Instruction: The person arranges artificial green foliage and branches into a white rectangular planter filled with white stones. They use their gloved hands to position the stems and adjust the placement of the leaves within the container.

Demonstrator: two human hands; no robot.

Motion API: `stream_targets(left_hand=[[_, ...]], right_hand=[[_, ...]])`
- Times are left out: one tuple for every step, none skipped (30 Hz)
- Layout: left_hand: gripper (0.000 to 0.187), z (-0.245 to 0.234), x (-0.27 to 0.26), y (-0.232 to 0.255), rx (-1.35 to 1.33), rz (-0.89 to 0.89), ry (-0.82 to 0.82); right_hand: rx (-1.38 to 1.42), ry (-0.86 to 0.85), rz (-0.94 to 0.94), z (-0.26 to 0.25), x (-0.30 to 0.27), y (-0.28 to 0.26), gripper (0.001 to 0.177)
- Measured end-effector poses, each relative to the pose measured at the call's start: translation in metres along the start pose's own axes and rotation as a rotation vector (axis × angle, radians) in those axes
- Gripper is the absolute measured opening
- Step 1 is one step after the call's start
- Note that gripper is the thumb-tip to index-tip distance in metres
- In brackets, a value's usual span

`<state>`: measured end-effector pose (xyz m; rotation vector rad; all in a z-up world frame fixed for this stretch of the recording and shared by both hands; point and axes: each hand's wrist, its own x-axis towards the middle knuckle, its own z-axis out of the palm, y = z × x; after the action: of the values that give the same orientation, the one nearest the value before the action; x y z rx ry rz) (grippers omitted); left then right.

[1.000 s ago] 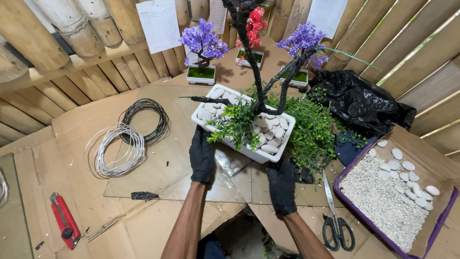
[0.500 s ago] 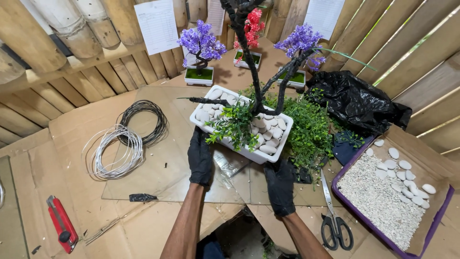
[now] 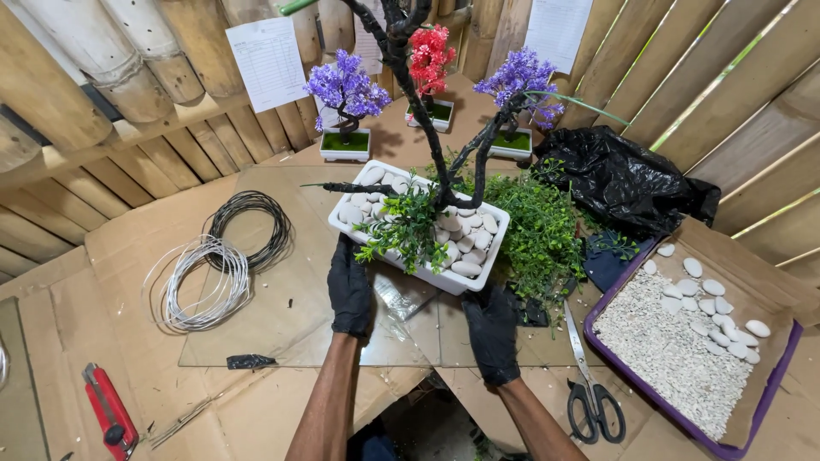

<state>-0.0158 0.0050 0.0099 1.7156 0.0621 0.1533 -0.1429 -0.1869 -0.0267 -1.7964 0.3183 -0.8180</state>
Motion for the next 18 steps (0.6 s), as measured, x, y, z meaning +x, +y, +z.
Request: stream_targets(left_hand=[[0.060, 0.000, 0.001, -0.003, 0.001, 0.000, 0.000], [0.060, 0.000, 0.002, -0.006, 0.004, 0.001, -0.001], [0.060, 0.001, 0.003, -0.008, 0.005, 0.002, -0.002], [0.060, 0.002, 0.004, -0.008, 0.006, 0.003, -0.002], [0.060, 0.002, 0.004, -0.009, 0.014, 0.004, 0.000], [0.060, 0.002, 0.005, -0.009, 0.023, 0.005, 0.002], [0.060, 0.002, 0.005, -0.009, 0.025, 0.002, 0.005], [0.060, 0.002, 0.005, -0.010, 0.026, 0.007, 0.002], [0.060, 0.001, 0.006, -0.010, 0.029, 0.011, 0.001], [0.060, 0.001, 0.003, -0.008, 0.032, 0.008, 0.004], [0.060, 0.001, 0.002, -0.005, 0.027, 0.016, 0.006], [0.060, 0.001, 0.000, -0.003, 0.022, 0.023, 0.007], [0.060, 0.001, 0.001, -0.003, 0.023, 0.023, 0.011], [0.061, 0.000, 0.001, -0.003, 0.023, 0.019, 0.008], [0.062, 0.000, 0.002, -0.004, 0.022, 0.014, 0.004], [0.062, 0.001, 0.005, -0.008, 0.023, 0.013, 0.007], [0.062, 0.001, 0.007, -0.014, 0.027, 0.015, 0.003], [0.062, 0.002, 0.009, -0.019, 0.030, 0.016, 0.000]], right_hand=[[0.001, 0.000, 0.001, 0.000, 0.000, 0.000, 0.032], [-0.009, 0.001, -0.003, 0.000, 0.000, 0.000, 0.031], [-0.018, 0.002, -0.008, 0.001, 0.001, 0.000, 0.031], [-0.017, 0.002, -0.008, 0.000, 0.001, 0.000, 0.031], [0.005, 0.003, 0.000, -0.001, 0.001, 0.000, 0.030], [0.027, 0.005, 0.008, -0.001, 0.000, -0.001, 0.028], [0.028, 0.002, 0.010, -0.002, 0.001, -0.001, 0.028], [0.021, -0.008, 0.010, -0.002, 0.002, -0.001, 0.028], [0.014, -0.018, 0.011, -0.003, 0.003, -0.001, 0.028], [0.016, -0.022, 0.014, -0.003, 0.002, -0.001, 0.028], [0.026, -0.019, 0.018, -0.003, 0.002, -0.001, 0.028], [0.037, -0.016, 0.022, -0.003, 0.002, -0.002, 0.028], [0.039, -0.019, 0.022, -0.003, 0.002, -0.001, 0.028], [0.020, -0.023, 0.020, -0.004, 0.001, 0.000, 0.029], [0.001, -0.025, 0.017, -0.004, 0.001, 0.001, 0.029], [0.003, -0.028, 0.017, -0.004, 0.001, 0.001, 0.029], [0.015, -0.023, 0.017, -0.003, 0.001, 0.000, 0.028], [0.027, -0.017, 0.016, -0.003, 0.001, -0.001, 0.026]])
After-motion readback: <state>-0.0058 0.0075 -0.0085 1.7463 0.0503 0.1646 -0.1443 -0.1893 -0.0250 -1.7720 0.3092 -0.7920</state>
